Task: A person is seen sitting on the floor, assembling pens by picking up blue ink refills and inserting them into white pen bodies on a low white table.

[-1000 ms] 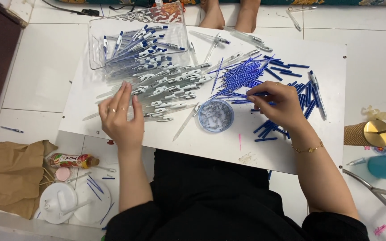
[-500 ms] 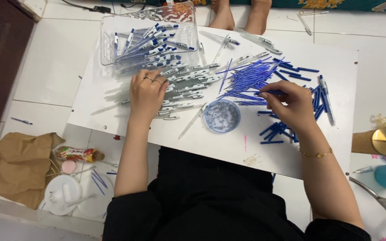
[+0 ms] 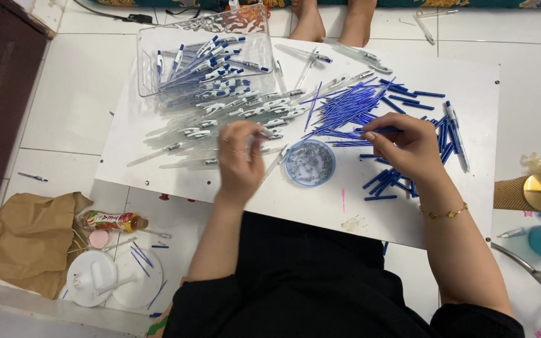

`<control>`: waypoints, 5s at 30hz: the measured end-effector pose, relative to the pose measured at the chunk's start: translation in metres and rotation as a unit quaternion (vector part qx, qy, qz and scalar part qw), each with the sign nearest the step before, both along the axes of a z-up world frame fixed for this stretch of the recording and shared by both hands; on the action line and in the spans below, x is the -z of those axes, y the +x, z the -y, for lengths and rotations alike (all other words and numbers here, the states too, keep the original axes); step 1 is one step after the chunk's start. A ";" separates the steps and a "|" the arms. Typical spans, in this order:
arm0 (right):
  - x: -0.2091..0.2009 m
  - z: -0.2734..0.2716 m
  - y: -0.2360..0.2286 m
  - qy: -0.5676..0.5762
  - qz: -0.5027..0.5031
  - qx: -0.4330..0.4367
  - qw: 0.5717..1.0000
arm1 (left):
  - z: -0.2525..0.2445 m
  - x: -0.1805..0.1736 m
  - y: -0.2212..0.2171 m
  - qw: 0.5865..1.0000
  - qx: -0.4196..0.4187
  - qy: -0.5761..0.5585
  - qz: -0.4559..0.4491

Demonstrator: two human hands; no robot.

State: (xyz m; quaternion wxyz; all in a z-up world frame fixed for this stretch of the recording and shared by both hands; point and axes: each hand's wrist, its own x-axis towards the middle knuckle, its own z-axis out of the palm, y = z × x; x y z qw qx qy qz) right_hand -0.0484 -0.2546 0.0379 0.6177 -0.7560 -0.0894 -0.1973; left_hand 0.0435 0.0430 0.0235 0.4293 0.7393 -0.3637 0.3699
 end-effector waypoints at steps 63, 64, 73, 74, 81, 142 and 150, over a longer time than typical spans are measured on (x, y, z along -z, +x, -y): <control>0.014 -0.020 -0.007 -0.133 -0.049 -0.246 0.959 | 0.088 -0.030 -0.050 0.965 0.052 0.202 0.157; 0.012 -0.021 -0.007 -0.148 -0.047 -0.253 0.955 | 0.088 -0.034 -0.051 0.963 0.046 0.205 0.167; 0.028 -0.020 0.004 -0.056 -0.072 -0.204 0.975 | 0.084 -0.016 0.021 0.913 0.076 0.223 0.334; 0.015 -0.018 0.005 -0.055 -0.072 -0.203 0.975 | 0.072 -0.022 0.040 0.912 0.077 0.224 0.335; -0.003 0.009 0.005 0.049 -0.123 0.069 0.989 | -0.017 -0.102 0.121 0.908 -0.138 0.311 0.245; -0.012 0.009 -0.004 -0.246 0.099 0.019 0.964 | 0.040 0.000 -0.049 0.887 -0.039 0.365 -0.281; -0.010 -0.002 -0.002 -0.268 0.073 -0.009 0.961 | 0.039 0.002 -0.049 0.887 -0.041 0.366 -0.279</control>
